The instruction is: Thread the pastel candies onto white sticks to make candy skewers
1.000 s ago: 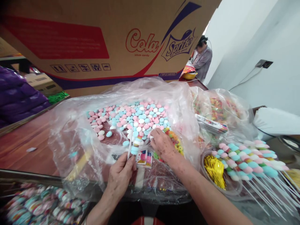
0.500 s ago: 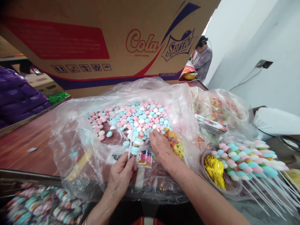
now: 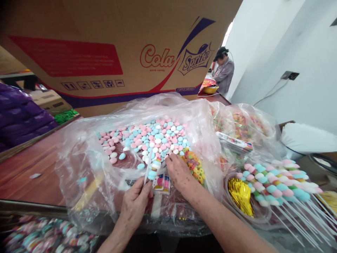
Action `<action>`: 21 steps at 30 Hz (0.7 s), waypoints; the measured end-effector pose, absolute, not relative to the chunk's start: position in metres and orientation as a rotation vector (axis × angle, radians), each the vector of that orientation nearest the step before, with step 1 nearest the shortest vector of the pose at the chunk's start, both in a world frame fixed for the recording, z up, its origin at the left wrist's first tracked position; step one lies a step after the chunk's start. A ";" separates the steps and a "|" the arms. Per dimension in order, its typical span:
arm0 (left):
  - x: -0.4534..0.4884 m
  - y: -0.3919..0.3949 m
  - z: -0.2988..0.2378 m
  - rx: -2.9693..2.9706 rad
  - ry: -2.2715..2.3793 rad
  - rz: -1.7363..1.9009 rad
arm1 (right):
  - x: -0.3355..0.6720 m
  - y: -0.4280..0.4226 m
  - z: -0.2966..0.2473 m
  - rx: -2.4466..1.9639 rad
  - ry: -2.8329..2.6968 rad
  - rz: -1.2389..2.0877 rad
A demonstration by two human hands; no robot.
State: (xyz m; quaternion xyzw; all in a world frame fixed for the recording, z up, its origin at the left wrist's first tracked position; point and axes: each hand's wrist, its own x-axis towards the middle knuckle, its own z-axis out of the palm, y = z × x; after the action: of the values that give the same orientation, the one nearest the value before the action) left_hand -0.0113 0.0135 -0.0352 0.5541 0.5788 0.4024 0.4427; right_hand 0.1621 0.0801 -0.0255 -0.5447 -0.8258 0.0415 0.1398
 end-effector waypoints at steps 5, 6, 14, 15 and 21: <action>-0.012 0.015 -0.035 1.431 1.468 0.960 | 0.173 0.086 -0.019 -1.567 -1.980 0.419; -0.012 0.015 -0.034 1.448 1.473 0.944 | 0.176 0.087 -0.016 -1.539 -1.864 0.526; -0.009 0.016 -0.030 1.508 1.466 0.897 | 0.178 0.084 0.009 -1.026 -0.785 1.418; -0.009 0.016 -0.029 1.514 1.481 0.886 | 0.176 0.083 0.011 -1.019 -0.778 1.418; -0.008 0.016 -0.024 1.528 1.523 0.859 | 0.171 0.080 0.015 -1.018 -0.806 1.407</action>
State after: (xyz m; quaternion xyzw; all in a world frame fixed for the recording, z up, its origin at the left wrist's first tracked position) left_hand -0.0078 0.0163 -0.0244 0.6036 0.6015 0.3392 0.3984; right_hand 0.1707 0.0803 0.0147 -0.4348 -0.3443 0.6008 0.5757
